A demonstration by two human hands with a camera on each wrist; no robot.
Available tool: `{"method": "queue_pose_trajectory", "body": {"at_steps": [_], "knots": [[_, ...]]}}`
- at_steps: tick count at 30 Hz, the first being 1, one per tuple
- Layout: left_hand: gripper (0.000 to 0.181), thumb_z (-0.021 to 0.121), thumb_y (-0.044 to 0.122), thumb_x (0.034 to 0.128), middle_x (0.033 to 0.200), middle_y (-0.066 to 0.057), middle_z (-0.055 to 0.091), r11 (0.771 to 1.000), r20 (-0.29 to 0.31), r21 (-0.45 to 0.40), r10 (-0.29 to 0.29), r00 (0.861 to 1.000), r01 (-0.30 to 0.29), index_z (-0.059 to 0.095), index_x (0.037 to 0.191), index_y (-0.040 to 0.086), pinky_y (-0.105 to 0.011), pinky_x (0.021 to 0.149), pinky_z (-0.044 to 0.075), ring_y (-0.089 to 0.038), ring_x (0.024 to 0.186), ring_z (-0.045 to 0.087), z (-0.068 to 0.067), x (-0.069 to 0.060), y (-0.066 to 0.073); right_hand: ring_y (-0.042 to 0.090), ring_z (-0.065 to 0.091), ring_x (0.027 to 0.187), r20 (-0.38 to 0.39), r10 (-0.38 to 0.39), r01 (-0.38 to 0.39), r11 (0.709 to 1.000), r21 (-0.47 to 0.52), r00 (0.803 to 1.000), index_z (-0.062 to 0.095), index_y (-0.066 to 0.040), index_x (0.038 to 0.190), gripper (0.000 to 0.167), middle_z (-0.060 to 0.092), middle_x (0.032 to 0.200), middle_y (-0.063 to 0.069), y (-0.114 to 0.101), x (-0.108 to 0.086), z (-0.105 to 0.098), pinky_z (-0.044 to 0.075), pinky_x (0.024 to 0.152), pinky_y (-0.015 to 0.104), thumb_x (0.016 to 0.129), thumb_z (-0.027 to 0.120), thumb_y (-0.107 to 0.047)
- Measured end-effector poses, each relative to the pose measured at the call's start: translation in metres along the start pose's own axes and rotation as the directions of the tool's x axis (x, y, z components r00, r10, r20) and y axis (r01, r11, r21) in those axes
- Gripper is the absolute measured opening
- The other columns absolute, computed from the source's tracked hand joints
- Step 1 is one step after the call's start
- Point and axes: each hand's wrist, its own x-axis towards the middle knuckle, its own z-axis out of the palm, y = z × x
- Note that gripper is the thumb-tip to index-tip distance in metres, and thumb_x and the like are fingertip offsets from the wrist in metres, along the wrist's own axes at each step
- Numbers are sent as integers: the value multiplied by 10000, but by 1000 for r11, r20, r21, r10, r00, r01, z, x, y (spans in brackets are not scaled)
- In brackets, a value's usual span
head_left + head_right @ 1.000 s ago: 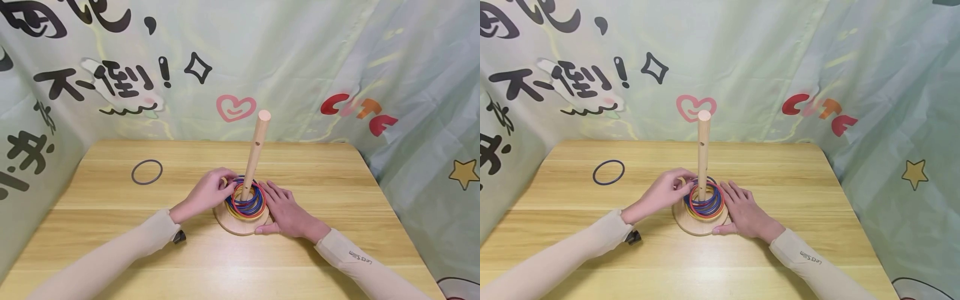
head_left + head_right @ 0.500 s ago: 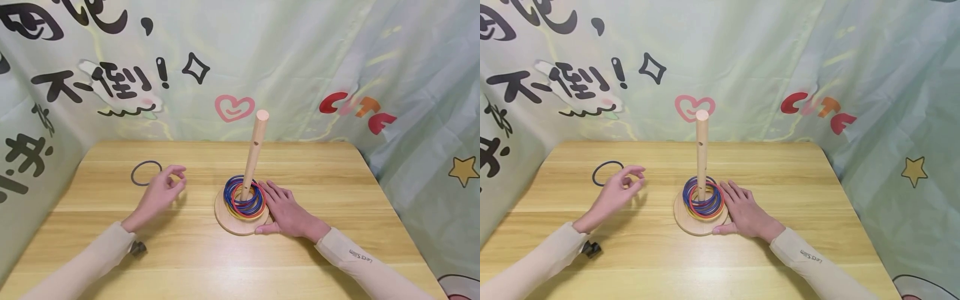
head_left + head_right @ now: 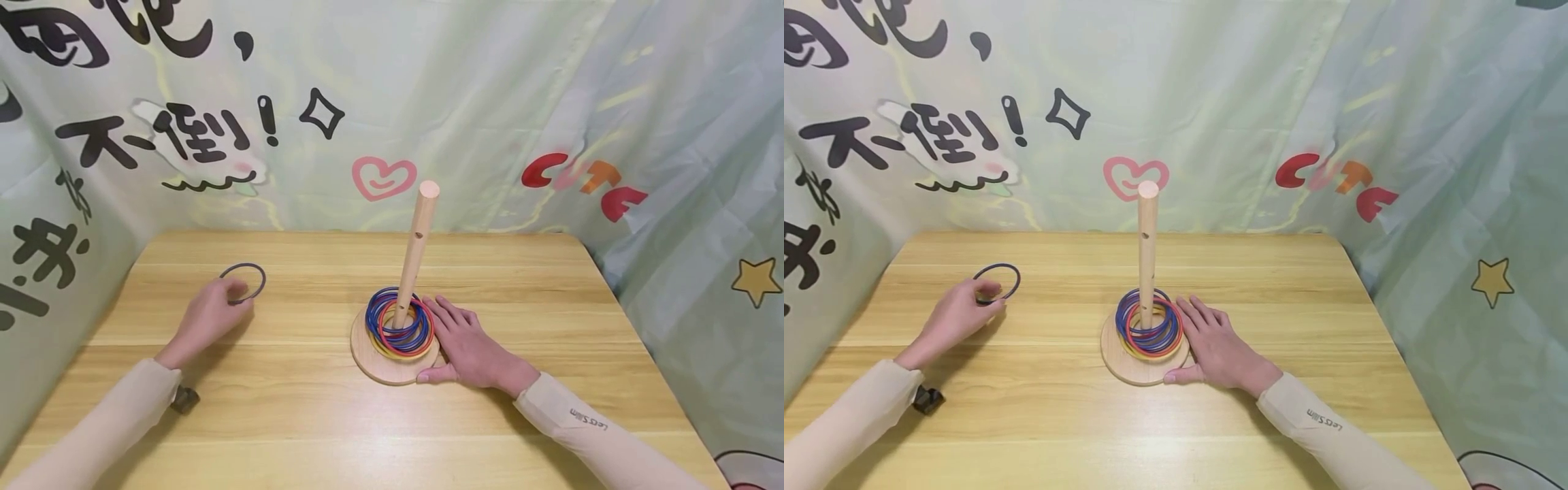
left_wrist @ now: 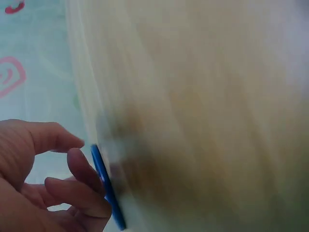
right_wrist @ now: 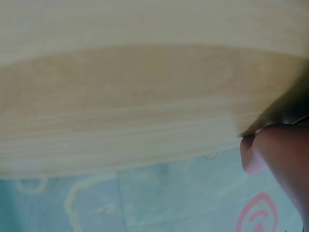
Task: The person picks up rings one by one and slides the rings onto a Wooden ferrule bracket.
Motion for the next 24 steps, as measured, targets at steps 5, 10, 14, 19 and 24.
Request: {"method": "queue_pose_trajectory", "body": {"at_steps": [5,10,14,19,24], "knots": [[174,745,76,975,1107,-253,725,998,47,60,22,999,-25,758,1095,-49,-639,895,536,-462,1045,672,-2,6,-9,437,153,1634,-2,-4,4,1000,0,1000,152,-40,1738,1248,208,1782,178,0,0,1,342,1161,642,909,656,-824],[78,726,49,991,1027,-196,732,994,87,88,62,994,-69,751,1011,-22,-619,870,547,-425,997,674,1,7,-6,435,146,1636,-1,-3,3,1000,1,1000,154,-36,1737,1256,205,1783,178,0,0,1,336,1168,644,903,659,-827],[60,692,18,1002,952,-160,726,981,63,141,128,990,-136,716,1015,-36,-578,802,572,-347,866,674,2,3,2,436,146,1635,1,-3,3,1000,-2,1000,156,-32,1736,1259,206,1782,180,-1,0,0,335,1171,644,902,656,-832],[87,703,-30,994,968,-186,726,942,-40,216,273,961,-258,709,1074,-64,-529,696,583,-309,802,666,-4,-4,19,434,144,1637,8,6,-6,1000,2,1000,149,-37,1739,1262,203,1784,177,-1,0,-1,332,1173,641,900,663,-827],[153,762,-121,927,967,-184,734,864,-141,276,469,872,-420,752,1074,-78,-480,632,584,-297,767,685,-15,-6,38,435,150,1635,6,7,-7,1000,3,1000,161,-42,1738,1252,212,1782,172,-1,0,-1,335,1166,643,904,655,-834]]}}
